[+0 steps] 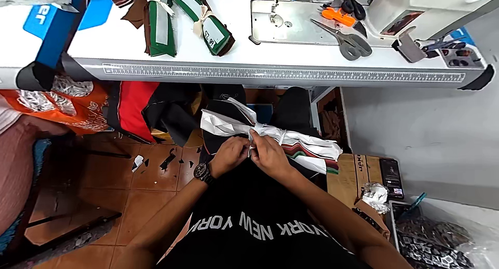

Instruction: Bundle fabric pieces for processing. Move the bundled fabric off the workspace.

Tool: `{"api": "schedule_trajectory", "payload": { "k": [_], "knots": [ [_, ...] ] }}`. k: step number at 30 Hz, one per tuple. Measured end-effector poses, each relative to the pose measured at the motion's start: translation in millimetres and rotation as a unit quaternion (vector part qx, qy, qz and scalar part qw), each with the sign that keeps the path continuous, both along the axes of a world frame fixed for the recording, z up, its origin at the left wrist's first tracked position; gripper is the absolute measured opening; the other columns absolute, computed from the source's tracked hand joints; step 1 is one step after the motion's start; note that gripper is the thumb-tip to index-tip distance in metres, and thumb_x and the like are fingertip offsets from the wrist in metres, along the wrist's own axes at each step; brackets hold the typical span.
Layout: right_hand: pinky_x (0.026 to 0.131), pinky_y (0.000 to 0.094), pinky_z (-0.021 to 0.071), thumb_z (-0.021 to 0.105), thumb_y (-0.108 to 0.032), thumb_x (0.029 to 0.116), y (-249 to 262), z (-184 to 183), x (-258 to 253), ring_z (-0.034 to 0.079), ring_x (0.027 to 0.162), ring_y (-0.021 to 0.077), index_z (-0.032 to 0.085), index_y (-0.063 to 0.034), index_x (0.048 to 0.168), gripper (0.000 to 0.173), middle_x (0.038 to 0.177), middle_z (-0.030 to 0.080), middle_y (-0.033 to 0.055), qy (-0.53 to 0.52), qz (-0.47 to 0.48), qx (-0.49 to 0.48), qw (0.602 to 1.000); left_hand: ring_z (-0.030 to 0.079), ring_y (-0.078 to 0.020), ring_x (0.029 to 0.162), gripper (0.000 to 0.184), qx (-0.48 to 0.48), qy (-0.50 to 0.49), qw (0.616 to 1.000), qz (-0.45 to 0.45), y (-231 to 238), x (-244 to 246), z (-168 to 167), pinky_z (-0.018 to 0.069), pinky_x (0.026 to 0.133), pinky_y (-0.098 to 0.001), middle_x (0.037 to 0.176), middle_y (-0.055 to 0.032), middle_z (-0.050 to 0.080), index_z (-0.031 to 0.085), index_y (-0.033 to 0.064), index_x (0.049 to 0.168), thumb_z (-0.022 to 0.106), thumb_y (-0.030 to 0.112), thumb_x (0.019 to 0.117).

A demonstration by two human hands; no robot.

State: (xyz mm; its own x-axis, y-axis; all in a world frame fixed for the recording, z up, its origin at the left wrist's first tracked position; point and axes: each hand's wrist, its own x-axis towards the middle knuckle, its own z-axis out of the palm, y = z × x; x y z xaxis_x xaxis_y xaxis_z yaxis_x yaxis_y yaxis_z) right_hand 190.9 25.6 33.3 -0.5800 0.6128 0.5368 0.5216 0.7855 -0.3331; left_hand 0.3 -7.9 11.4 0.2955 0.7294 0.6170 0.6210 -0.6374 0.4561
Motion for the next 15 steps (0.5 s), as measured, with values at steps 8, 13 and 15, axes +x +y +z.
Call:
{"api": "schedule_trajectory", "payload": {
  "k": [8,13,15],
  "knots": [
    [0.068,0.0403,0.0573,0.063,-0.006,0.0888,-3,10,16,0.066,0.076,0.0263,0.058,0.0028,0.134,0.047,0.084,0.069,0.0083,-0.015,-0.057,-0.041,0.997,0.07,-0.0231,0.089,0.011,0.001,-0.005,1.0,0.003,0,-2,-6,0.0585,0.083,-0.0367,0.097,-0.0136,0.071,0.063,-0.0006,0.101,0.066,0.001,0.0904],
    [0.081,0.0431,0.0569,0.065,-0.007,0.0907,0,0,4,0.069,0.09,0.028,0.054,-0.0012,0.143,0.054,0.097,0.073,0.0098,-0.009,-0.004,-0.017,1.0,0.07,-0.0227,0.09,0.012,0.004,-0.004,1.0,-0.001,0,-1,-6,0.0582,0.084,-0.0361,0.097,-0.0136,0.071,0.063,-0.0009,0.101,0.066,0.002,0.0907],
    [0.079,0.0436,0.0586,0.065,-0.005,0.0894,-1,5,11,0.07,0.087,0.0272,0.056,0.0003,0.14,0.052,0.093,0.073,0.0093,0.0,-0.022,-0.057,0.998,0.071,-0.0236,0.092,0.011,-0.001,-0.004,1.0,0.003,1,-1,-7,0.0592,0.085,-0.0376,0.099,-0.014,0.072,0.064,-0.0009,0.102,0.066,0.002,0.0909]
  ]
}}
